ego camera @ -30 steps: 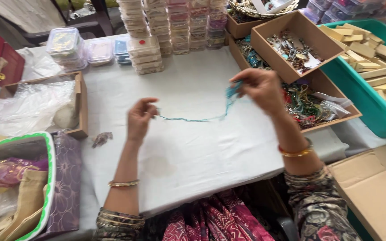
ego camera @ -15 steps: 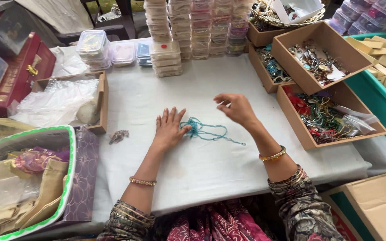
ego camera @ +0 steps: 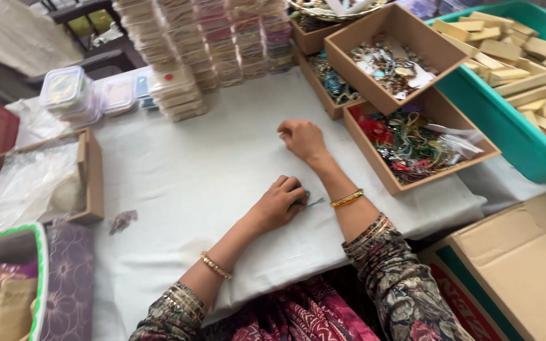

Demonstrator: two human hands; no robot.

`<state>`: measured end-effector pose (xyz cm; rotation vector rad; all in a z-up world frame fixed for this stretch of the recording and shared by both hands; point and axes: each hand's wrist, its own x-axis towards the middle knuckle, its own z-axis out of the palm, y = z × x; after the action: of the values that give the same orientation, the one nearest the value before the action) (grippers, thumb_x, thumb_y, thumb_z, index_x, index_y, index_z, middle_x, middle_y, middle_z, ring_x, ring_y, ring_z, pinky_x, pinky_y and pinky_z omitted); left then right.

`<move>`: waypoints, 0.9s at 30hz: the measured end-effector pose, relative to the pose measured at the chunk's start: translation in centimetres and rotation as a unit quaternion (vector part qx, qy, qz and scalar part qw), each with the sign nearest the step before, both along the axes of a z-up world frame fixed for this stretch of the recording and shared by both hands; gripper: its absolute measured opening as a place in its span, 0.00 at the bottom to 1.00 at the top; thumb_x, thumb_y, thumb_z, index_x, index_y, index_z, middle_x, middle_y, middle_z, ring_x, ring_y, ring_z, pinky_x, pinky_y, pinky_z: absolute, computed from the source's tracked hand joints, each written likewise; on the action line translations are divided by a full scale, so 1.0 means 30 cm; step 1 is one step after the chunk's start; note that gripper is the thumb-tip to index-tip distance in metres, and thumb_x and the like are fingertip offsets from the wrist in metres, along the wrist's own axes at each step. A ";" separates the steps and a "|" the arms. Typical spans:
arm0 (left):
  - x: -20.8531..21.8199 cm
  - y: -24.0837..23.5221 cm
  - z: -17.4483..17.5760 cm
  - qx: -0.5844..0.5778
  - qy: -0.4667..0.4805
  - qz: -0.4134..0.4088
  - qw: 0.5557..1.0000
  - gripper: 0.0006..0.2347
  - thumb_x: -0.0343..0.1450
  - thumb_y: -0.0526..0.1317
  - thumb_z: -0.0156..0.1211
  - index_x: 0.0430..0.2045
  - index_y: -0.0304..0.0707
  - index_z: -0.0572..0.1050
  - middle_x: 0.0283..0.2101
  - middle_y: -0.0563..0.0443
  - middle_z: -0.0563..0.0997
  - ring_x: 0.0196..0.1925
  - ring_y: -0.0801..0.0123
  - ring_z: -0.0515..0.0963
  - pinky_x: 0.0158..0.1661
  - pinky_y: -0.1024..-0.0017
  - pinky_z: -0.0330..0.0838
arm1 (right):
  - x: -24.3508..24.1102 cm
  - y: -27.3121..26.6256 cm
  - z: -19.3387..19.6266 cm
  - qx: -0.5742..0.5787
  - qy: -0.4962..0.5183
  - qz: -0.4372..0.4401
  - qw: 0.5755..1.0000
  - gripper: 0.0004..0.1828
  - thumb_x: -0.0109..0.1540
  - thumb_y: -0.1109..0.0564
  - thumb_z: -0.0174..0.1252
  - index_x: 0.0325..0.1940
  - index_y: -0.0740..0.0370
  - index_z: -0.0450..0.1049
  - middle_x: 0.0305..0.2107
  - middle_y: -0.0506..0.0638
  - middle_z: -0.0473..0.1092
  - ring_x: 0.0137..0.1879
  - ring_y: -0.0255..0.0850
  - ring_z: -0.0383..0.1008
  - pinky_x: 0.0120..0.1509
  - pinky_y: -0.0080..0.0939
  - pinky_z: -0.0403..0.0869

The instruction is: The person picks up a turquoise beaded bracelet from a box, places it into a small clear plastic bag, and then puts the bag into a beige cloth pouch. They then place the pouch into a small plastic container and stack it. Next, they pick up a green beaded bracelet, place it into a plastic bag, and put it into a beige cloth pouch.

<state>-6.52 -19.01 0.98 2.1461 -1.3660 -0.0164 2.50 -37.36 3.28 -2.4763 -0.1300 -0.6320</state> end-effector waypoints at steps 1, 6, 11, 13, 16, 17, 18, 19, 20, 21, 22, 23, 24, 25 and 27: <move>0.018 0.001 -0.006 0.003 -0.001 -0.006 1.000 0.07 0.68 0.36 0.64 0.37 0.41 0.76 0.49 0.44 0.75 0.57 0.52 0.72 0.59 0.60 0.70 | -0.001 0.003 0.001 0.003 -0.001 -0.006 1.000 0.06 0.58 0.56 0.64 0.39 0.53 0.83 0.35 0.50 0.80 0.41 0.48 0.80 0.45 0.49 0.77; 0.205 0.071 -0.183 -0.173 0.027 0.097 0.980 0.07 0.64 0.25 0.56 0.30 0.35 0.71 0.34 0.46 0.74 0.42 0.57 0.74 0.47 0.64 0.70 | 0.018 0.032 -0.022 0.066 0.030 0.054 0.996 0.07 0.57 0.58 0.64 0.39 0.56 0.83 0.32 0.50 0.80 0.38 0.40 0.82 0.45 0.42 0.79; 0.189 0.183 -0.018 -0.316 0.220 0.191 0.903 0.02 0.73 0.29 0.55 0.35 0.35 0.71 0.32 0.56 0.72 0.34 0.74 0.70 0.38 0.77 0.68 | 0.068 0.134 -0.142 0.360 0.172 0.181 0.899 0.12 0.65 0.54 0.57 0.47 0.61 0.80 0.35 0.50 0.80 0.41 0.36 0.81 0.46 0.37 0.81; 0.184 0.205 0.016 -0.367 0.272 0.213 0.864 0.02 0.75 0.30 0.54 0.37 0.36 0.71 0.33 0.58 0.71 0.34 0.78 0.68 0.37 0.80 0.66 | 0.031 0.195 -0.137 0.449 0.244 0.201 0.836 0.16 0.68 0.50 0.54 0.51 0.62 0.78 0.39 0.51 0.79 0.43 0.37 0.80 0.47 0.38 0.81; 0.176 0.222 0.032 -0.435 0.263 0.249 0.824 0.03 0.77 0.31 0.53 0.41 0.38 0.72 0.33 0.60 0.70 0.34 0.79 0.66 0.36 0.81 0.64 | -0.055 0.281 -0.102 0.516 0.338 0.266 0.740 0.27 0.69 0.39 0.48 0.60 0.62 0.73 0.48 0.55 0.75 0.49 0.43 0.79 0.52 0.41 0.82; 0.176 0.223 0.029 -0.454 0.219 0.246 0.828 0.02 0.77 0.31 0.54 0.41 0.37 0.72 0.33 0.60 0.69 0.34 0.79 0.66 0.37 0.80 0.64 | -0.075 0.303 -0.094 0.547 0.351 0.290 0.702 0.30 0.71 0.36 0.47 0.62 0.63 0.70 0.49 0.56 0.72 0.50 0.44 0.77 0.52 0.43 0.81; 0.175 0.224 0.025 -0.472 0.175 0.241 0.830 0.02 0.78 0.31 0.55 0.42 0.37 0.73 0.33 0.59 0.69 0.35 0.78 0.66 0.39 0.79 0.65 | -0.096 0.325 -0.085 0.577 0.363 0.313 0.662 0.33 0.72 0.33 0.45 0.65 0.64 0.67 0.51 0.58 0.69 0.51 0.45 0.75 0.53 0.44 0.79; 0.166 0.220 0.044 -0.473 0.176 0.242 0.829 0.02 0.78 0.31 0.55 0.42 0.37 0.73 0.33 0.59 0.69 0.35 0.78 0.66 0.39 0.79 0.65 | -0.107 0.334 -0.069 0.576 0.364 0.313 0.662 0.33 0.72 0.33 0.45 0.65 0.64 0.67 0.51 0.58 0.69 0.51 0.45 0.75 0.53 0.44 0.79; 0.157 0.216 0.063 -0.437 0.134 0.252 0.853 0.04 0.77 0.30 0.56 0.43 0.37 0.73 0.34 0.57 0.70 0.36 0.76 0.69 0.41 0.78 0.67 | -0.117 0.344 -0.053 0.593 0.368 0.309 0.646 0.34 0.70 0.33 0.44 0.65 0.62 0.65 0.52 0.56 0.70 0.51 0.43 0.76 0.53 0.44 0.80; 0.147 0.211 0.080 -0.399 0.094 0.260 0.874 0.06 0.75 0.30 0.56 0.44 0.37 0.74 0.35 0.56 0.71 0.37 0.73 0.71 0.43 0.76 0.70 | -0.130 0.354 -0.039 0.610 0.371 0.303 0.631 0.34 0.68 0.32 0.42 0.66 0.60 0.64 0.53 0.54 0.70 0.51 0.41 0.77 0.54 0.45 0.81; 0.144 0.211 0.086 -0.400 0.095 0.261 0.874 0.06 0.75 0.30 0.56 0.44 0.37 0.74 0.35 0.56 0.71 0.37 0.73 0.71 0.43 0.76 0.70 | -0.122 0.348 -0.050 0.610 0.372 0.302 0.631 0.34 0.68 0.32 0.42 0.66 0.60 0.64 0.53 0.54 0.70 0.51 0.41 0.77 0.54 0.45 0.81; 0.142 0.211 0.094 -0.369 0.068 0.253 0.892 0.11 0.71 0.29 0.56 0.47 0.36 0.73 0.38 0.53 0.72 0.43 0.69 0.71 0.48 0.72 0.68 | -0.112 0.341 -0.060 0.615 0.356 0.280 0.646 0.32 0.68 0.34 0.43 0.65 0.59 0.66 0.52 0.52 0.70 0.51 0.38 0.76 0.54 0.45 0.79; 0.140 0.211 0.102 -0.337 0.042 0.245 0.908 0.15 0.67 0.28 0.55 0.49 0.35 0.73 0.42 0.50 0.73 0.49 0.65 0.71 0.53 0.68 0.67 | -0.103 0.335 -0.070 0.619 0.338 0.257 0.660 0.30 0.69 0.36 0.44 0.65 0.58 0.67 0.51 0.50 0.70 0.51 0.35 0.75 0.53 0.44 0.78; 0.145 0.215 0.101 -0.337 0.043 0.246 0.908 0.15 0.67 0.28 0.55 0.49 0.35 0.73 0.42 0.50 0.73 0.49 0.65 0.71 0.53 0.68 0.67 | -0.085 0.317 -0.088 0.619 0.340 0.257 0.660 0.30 0.69 0.36 0.44 0.65 0.58 0.67 0.51 0.50 0.70 0.51 0.35 0.75 0.53 0.44 0.78; 0.150 0.230 0.098 -0.324 0.053 0.270 0.905 0.17 0.66 0.29 0.52 0.49 0.37 0.74 0.43 0.51 0.75 0.53 0.62 0.68 0.57 0.65 0.65 | -0.051 0.291 -0.129 0.621 0.302 0.273 0.670 0.20 0.71 0.49 0.51 0.62 0.62 0.72 0.46 0.50 0.72 0.52 0.37 0.74 0.59 0.45 0.77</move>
<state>-2.00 -12.12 3.91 1.8242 -0.5497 0.4665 0.99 -28.63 -0.59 -1.0556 -0.1091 0.3585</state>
